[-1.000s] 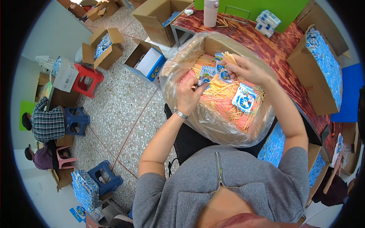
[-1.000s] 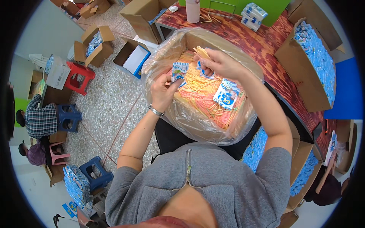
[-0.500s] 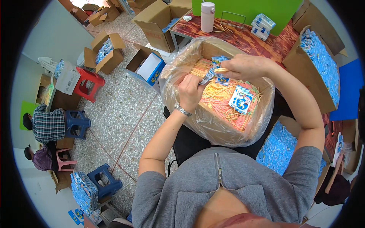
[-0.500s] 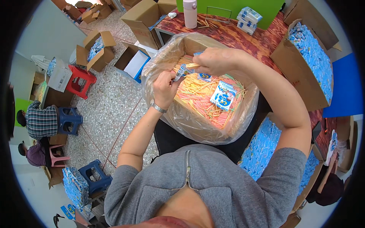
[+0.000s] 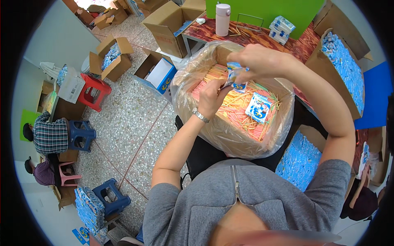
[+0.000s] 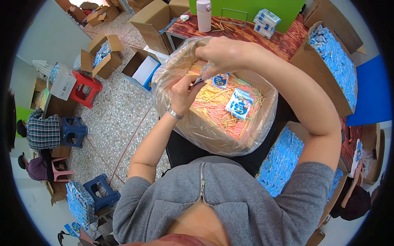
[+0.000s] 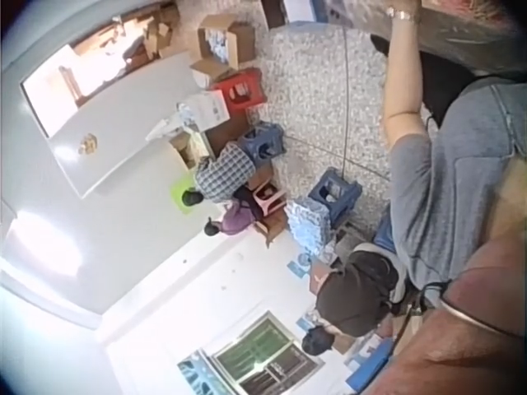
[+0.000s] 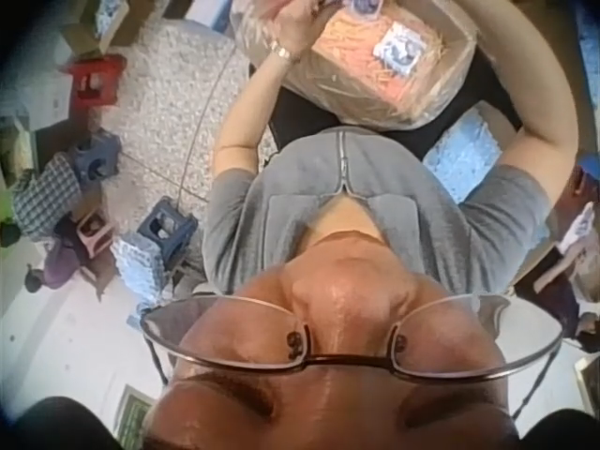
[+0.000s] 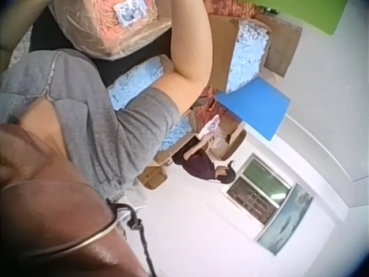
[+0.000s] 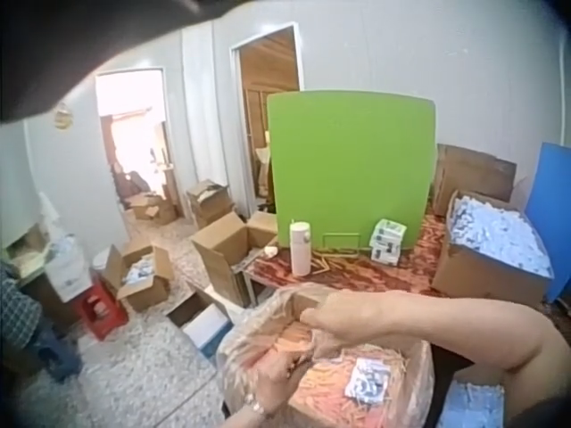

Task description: Sort small blue packets from a large bin into boxes.

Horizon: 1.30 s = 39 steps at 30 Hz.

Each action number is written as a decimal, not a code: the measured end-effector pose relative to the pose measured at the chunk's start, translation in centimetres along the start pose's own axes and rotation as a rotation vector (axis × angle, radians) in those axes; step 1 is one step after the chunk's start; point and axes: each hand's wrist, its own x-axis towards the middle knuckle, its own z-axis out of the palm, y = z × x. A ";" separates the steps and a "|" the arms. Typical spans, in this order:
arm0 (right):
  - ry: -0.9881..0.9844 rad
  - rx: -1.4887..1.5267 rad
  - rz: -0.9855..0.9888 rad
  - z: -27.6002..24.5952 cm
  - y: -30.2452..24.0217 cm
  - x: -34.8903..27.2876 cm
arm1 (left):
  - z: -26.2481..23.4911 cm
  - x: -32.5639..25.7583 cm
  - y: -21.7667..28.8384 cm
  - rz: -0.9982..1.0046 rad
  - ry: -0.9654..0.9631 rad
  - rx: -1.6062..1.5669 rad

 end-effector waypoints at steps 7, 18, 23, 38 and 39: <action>0.625 0.362 -0.149 7.4 3.0 -0.8 | 1.7 0.3 -1.3 -0.327 -0.088 -0.456; 0.536 0.406 0.368 23.6 8.6 3.4 | 1.3 -0.1 -1.4 -0.431 -0.146 -0.235; 0.547 0.289 0.588 22.6 6.4 2.6 | 0.3 -1.5 -1.5 -0.441 -0.107 -0.266; 0.116 0.358 0.653 28.2 9.0 -4.9 | -1.0 -0.2 -3.3 -0.467 0.088 -0.352; 0.109 0.323 0.650 28.2 8.9 -4.8 | -1.3 -0.1 -3.5 -0.467 0.088 -0.347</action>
